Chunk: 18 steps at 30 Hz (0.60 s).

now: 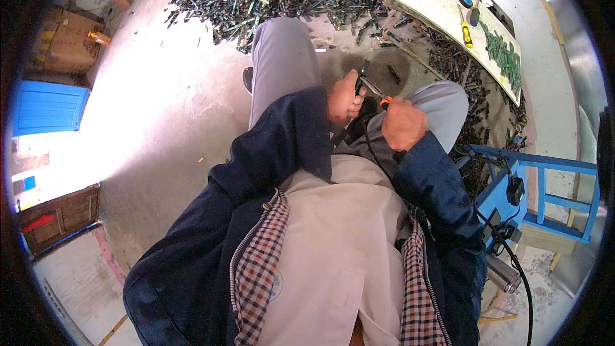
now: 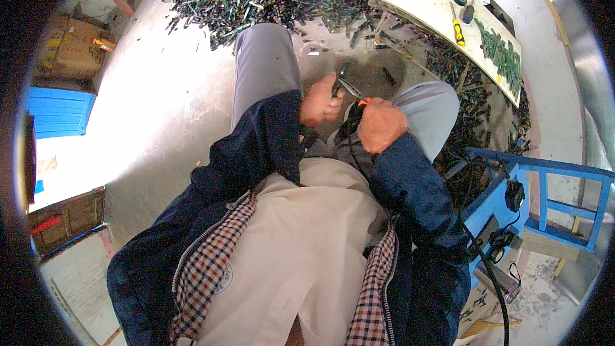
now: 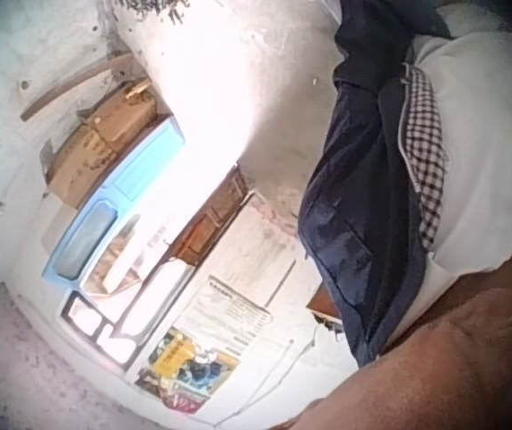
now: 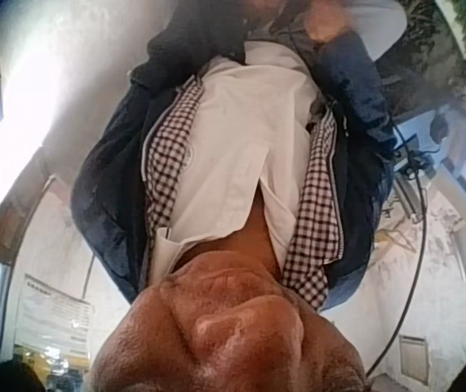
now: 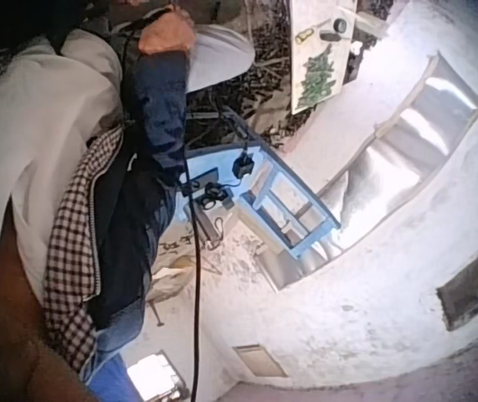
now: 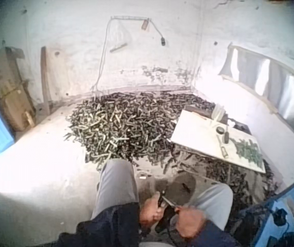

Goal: The person sits on the floor and uses a screwdriver and pliers to disassemble small electronic components. They repeatedly unscrew parts and strip wires, dropping the separated pieces onto a pile on the floor.

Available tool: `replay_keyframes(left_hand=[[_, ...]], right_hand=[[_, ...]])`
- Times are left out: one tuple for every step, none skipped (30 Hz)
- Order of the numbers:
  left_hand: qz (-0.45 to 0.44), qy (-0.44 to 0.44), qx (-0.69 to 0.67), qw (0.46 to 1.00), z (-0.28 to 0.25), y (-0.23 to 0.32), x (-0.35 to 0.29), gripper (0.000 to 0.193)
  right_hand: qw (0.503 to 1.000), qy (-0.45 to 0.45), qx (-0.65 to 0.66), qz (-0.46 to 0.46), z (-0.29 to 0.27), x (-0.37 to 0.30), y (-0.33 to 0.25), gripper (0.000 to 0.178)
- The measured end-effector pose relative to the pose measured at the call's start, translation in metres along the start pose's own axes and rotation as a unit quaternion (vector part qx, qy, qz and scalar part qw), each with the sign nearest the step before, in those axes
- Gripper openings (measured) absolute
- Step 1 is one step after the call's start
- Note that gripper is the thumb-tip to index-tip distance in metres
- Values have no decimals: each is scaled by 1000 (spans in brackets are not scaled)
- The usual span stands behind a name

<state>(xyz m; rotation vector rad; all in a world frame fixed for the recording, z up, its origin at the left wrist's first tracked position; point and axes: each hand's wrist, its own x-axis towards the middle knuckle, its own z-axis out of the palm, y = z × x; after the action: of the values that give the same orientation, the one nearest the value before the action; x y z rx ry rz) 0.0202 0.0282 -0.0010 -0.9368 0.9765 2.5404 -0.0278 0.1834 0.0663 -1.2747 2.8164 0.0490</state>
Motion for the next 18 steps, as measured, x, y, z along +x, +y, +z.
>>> replay_keyframes(left_hand=[[4,14,4,1000,1,-1,0,47],[7,28,9,1000,3,-2,-1,46],[11,42,13,999,4,-2,-2,46],[14,50,17,999,6,-2,-2,47],[16,57,21,998,7,-1,-3,47],[20,65,25,997,7,-1,-3,47],[28,65,32,997,7,-1,-4,48],[37,65,38,996,7,-1,-4,48],[46,64,45,996,7,-2,-5,48],[46,68,50,995,7,-2,-4,49],[47,72,55,995,7,-3,-3,49],[46,75,60,994,7,-4,-2,50],[52,76,64,994,6,-5,-1,50],[57,77,68,993,6,-6,1,50],[63,80,73,992,5,-6,1,50],[65,87,72,991,5,-7,1,52],[67,93,72,991,5,-7,2,54],[68,99,71,990,5,-7,2,56]], right_hand=[[1000,13,-8,-6,2,1,-1,14],[1000,15,-17,-9,6,2,-1,15],[999,16,-26,-11,9,4,-1,16],[999,18,-36,-14,11,6,-1,17],[999,15,-50,-9,11,6,-2,17],[998,12,-63,-6,9,6,-4,18],[997,10,-77,-2,8,7,-5,19],[997,10,-78,3,10,8,-5,20],[997,10,-80,9,11,9,-4,20],[996,11,-82,15,11,10,-4,21],[997,14,-71,8,10,9,-4,20],[998,16,-62,2,6,8,-4,20],[998,19,-52,-4,3,7,-4,19],[999,13,-48,-1,3,6,-3,19],[999,9,-43,0,4,6,-3,19],[999,4,-38,2,5,7,-3,19],[999,1,-36,-2,5,7,-3,19],[999,-3,-35,-5,3,7,-4,19]])
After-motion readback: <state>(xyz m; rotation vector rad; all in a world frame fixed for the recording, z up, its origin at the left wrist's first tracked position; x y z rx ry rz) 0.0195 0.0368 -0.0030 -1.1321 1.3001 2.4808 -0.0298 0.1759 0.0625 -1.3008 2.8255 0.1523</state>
